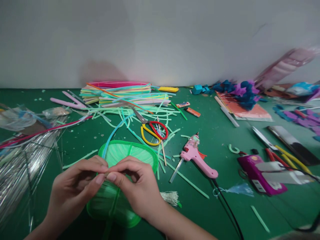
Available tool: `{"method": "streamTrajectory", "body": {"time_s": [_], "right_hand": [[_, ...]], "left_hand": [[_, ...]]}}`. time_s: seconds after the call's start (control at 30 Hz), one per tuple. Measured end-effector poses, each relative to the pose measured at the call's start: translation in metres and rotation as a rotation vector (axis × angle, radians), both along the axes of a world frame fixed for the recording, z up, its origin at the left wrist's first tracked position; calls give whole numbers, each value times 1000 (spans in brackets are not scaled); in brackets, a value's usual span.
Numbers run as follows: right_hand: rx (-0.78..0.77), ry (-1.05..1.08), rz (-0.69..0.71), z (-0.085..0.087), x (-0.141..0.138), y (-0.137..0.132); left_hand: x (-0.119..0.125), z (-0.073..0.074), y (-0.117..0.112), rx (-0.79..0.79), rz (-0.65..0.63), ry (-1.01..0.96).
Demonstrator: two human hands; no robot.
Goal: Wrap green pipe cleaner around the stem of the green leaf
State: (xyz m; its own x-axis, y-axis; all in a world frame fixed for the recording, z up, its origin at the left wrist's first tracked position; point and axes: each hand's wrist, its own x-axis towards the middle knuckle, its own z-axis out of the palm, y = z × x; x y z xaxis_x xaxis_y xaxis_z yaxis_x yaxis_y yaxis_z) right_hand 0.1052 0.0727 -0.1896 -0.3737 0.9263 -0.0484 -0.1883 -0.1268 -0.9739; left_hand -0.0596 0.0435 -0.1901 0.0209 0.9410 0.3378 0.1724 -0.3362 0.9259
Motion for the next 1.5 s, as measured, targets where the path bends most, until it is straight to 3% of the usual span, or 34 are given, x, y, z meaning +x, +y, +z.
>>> {"method": "streamTrajectory", "body": {"time_s": [0.7,0.93,1.27,1.5], "right_hand": [[-26,36,-11,0,-3,-5],[-160,122,22,2,-3,-4],[-48,59,12,1,-1,-5],[-101,99,38,0,-2,-4]], "left_hand": [[4,0,-2,55,6,-25],[4,-1,-4,5,-26,-79],[5,-2,-3,28,-17,-112],[5,0,-3,-18,-11,-153]]}}
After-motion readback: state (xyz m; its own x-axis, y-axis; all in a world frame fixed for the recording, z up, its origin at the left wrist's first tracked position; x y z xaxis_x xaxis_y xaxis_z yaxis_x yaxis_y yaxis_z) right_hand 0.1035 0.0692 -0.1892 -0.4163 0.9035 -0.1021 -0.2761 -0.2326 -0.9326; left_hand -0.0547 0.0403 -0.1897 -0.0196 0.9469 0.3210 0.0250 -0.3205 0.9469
